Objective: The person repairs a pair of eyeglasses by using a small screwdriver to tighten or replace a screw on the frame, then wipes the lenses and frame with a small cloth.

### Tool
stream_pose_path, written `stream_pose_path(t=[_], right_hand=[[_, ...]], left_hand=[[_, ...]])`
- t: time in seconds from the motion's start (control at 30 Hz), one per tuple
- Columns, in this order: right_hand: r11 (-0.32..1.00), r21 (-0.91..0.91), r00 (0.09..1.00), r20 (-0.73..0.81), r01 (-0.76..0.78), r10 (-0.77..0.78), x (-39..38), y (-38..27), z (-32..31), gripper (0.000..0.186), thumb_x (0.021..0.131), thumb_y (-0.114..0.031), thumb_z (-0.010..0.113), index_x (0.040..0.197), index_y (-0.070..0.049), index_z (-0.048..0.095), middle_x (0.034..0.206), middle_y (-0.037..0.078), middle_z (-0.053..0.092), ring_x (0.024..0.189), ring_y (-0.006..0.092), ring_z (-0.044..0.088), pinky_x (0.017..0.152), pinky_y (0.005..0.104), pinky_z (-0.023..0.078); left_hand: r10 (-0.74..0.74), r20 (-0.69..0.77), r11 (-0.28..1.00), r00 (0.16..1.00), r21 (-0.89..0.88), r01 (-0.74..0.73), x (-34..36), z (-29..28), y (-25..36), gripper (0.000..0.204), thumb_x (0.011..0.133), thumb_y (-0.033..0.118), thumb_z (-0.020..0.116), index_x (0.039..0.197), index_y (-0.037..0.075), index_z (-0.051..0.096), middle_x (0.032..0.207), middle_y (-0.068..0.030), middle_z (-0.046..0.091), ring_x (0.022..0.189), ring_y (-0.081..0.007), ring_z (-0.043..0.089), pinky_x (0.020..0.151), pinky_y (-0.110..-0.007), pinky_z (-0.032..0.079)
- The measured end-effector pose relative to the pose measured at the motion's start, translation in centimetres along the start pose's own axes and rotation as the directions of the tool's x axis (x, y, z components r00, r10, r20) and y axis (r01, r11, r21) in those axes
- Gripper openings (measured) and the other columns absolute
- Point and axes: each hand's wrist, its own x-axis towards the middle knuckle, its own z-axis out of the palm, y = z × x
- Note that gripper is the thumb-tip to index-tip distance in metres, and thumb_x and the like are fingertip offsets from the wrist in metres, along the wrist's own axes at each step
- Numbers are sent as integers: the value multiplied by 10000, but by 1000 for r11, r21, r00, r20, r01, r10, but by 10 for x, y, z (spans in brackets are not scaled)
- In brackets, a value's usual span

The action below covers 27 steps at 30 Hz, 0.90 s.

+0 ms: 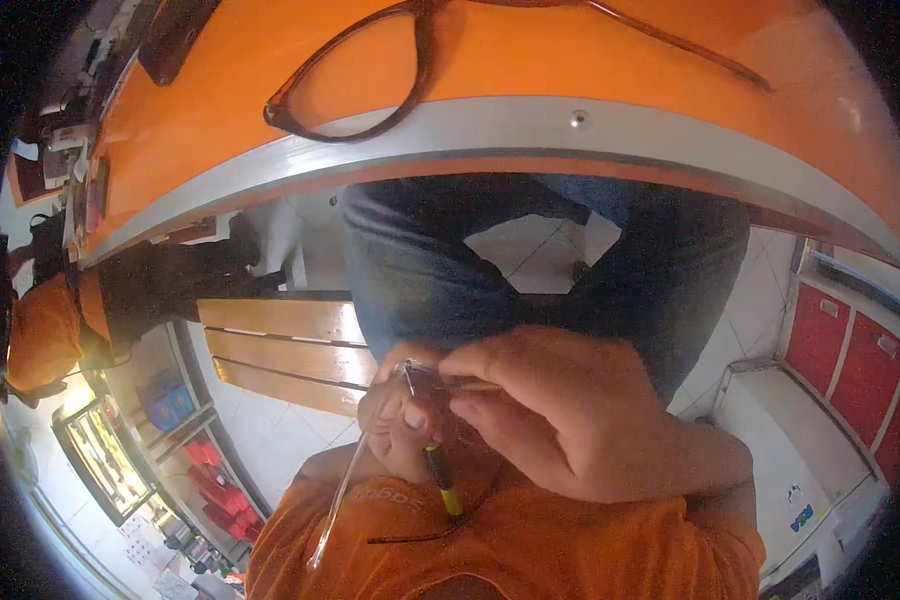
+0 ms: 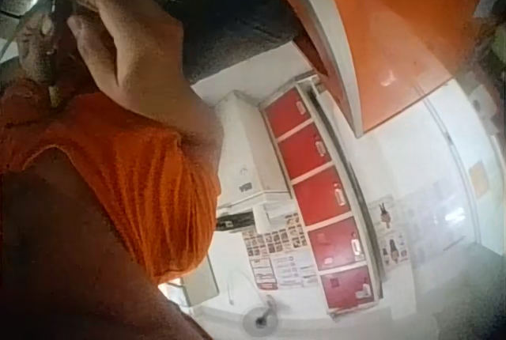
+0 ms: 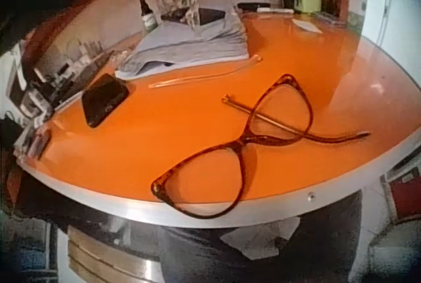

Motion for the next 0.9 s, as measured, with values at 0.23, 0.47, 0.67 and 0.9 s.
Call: stream_pose_path(t=[0.23,0.47,0.67,0.9], right_hand=[[994,107,988,155,-39,22,-8,-2,13,165,828,-153,745,918,-50,654,707,93,641,560,187,642,473,308,468],[933,133,869,426,-336,252,-13,-6,16,212,869,-272,719,869,-70,653,670,89,623,581,205,641,536,310,478],[949,124,877,431,-291,213,-12,-5,16,219,899,-286,684,873,-71,650,652,82,597,569,216,620,528,328,465],[957,151,892,422,-246,163,-16,-2,18,220,931,-290,640,900,-73,641,680,91,610,593,223,626,541,320,464]], left_hand=[[1,21,1000,1000,-14,-1,5,-3,-2,346,990,246,515,758,-5,571,1007,-190,557,752,-166,568,650,-275,472],[-39,42,992,998,-120,44,8,-3,-1,384,998,256,484,717,-3,514,1069,-220,526,763,-180,570,658,-298,494],[-9,3,974,1000,-228,9,9,1,-6,401,995,265,489,682,15,473,1045,-232,534,726,-187,570,635,-307,503],[-12,-57,956,998,-294,-5,7,4,-9,401,987,271,505,680,15,478,983,-247,565,689,-204,582,572,-298,505]])
